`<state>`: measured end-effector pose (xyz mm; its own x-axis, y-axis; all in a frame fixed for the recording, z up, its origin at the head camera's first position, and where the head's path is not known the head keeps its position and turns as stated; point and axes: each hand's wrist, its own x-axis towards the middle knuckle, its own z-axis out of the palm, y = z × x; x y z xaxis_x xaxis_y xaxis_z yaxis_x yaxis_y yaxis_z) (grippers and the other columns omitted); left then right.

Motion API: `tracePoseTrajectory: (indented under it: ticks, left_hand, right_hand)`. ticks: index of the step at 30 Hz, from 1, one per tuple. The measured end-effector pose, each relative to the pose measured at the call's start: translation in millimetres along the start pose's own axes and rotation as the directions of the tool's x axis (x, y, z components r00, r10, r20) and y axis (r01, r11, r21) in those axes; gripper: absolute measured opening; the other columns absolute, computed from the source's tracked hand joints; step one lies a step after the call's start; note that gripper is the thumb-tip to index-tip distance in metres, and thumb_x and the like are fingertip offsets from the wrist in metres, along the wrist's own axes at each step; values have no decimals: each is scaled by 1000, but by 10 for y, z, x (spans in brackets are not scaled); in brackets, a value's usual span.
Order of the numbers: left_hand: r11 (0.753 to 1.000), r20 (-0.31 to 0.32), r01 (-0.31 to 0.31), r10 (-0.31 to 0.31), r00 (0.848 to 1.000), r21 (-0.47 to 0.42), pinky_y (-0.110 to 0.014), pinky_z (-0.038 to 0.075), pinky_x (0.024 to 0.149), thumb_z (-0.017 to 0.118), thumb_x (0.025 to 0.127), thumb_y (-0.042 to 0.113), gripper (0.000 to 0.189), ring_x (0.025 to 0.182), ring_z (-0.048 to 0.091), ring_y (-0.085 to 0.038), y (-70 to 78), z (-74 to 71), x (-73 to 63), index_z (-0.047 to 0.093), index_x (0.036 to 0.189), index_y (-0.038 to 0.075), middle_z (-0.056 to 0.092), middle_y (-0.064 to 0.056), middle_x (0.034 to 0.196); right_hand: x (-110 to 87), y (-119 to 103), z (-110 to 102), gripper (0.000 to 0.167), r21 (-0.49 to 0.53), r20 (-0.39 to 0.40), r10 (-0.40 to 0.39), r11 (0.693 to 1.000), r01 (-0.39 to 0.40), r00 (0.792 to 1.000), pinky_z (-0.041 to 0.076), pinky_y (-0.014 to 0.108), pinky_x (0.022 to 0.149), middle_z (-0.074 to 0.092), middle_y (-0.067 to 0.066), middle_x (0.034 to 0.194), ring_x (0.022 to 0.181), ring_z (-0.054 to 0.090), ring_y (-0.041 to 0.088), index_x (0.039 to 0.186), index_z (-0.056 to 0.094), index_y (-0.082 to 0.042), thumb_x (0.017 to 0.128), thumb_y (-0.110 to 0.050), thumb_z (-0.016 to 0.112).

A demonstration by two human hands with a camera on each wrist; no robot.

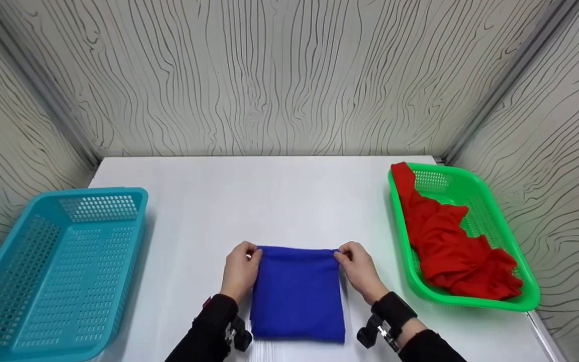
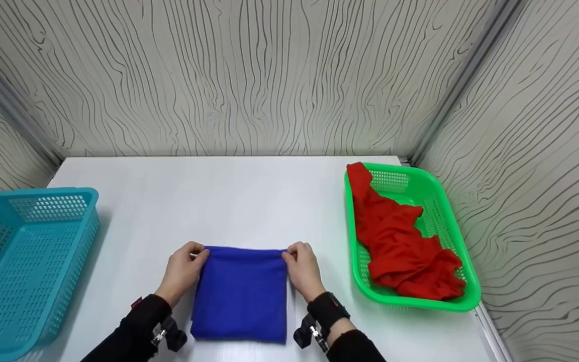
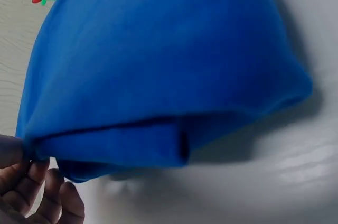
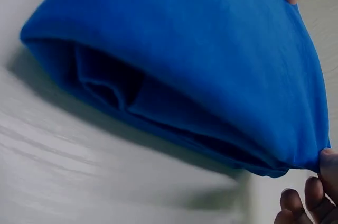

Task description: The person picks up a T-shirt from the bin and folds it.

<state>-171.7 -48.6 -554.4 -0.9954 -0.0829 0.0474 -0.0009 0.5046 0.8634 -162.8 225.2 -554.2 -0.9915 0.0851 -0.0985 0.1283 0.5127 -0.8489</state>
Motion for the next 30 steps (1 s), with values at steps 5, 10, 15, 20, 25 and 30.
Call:
tracePoseTrajectory:
  ticks: [5,10,15,20,25,30]
  left_hand:
    - [999,35,41,-41,999,9,-39,48,76,67,97,15,13,84,55,-24,-32,-23,-68,65,98,2,58,-12,97]
    - [997,117,47,-55,992,69,-36,44,72,72,94,21,19,79,51,-21,-72,-125,-226,64,93,5,55,-8,90]
    - [999,153,16,-23,988,49,-30,44,64,71,95,13,16,72,51,-14,-88,-188,-307,62,86,5,57,-2,80]
    - [995,243,103,-103,965,11,-31,43,63,71,96,28,25,71,51,-15,-79,-254,-401,59,90,7,56,-1,80]
    - [991,361,127,-137,923,49,-29,42,55,74,93,22,23,62,51,-13,-108,-344,-548,58,83,8,53,1,71]
    - [991,422,129,-133,897,37,-28,41,58,78,88,23,23,65,51,-13,-157,-410,-685,61,82,8,55,3,71]
  right_hand:
    - [-98,69,6,14,-1,17,-3,1000,3,1000,42,26,70,53,5,95,83,50,16,95,59,-7,99,-16,68]
    - [-277,147,-41,21,-43,79,43,998,-39,996,40,26,65,53,0,81,76,49,15,86,61,-9,95,-24,73]
    - [-353,178,-57,18,32,122,79,996,-84,989,41,26,67,55,0,83,80,50,16,88,63,-6,98,-20,69]
    - [-467,193,-90,26,36,203,118,991,-128,972,41,26,67,56,-1,84,79,51,16,92,65,-7,98,-32,69]
    - [-619,211,-151,27,46,329,96,992,-118,939,41,25,68,56,-3,82,80,51,15,92,66,-5,97,-31,71]
    - [-761,232,-205,27,56,400,96,990,-129,911,37,22,61,52,-5,73,72,47,13,90,67,-4,95,-30,73]
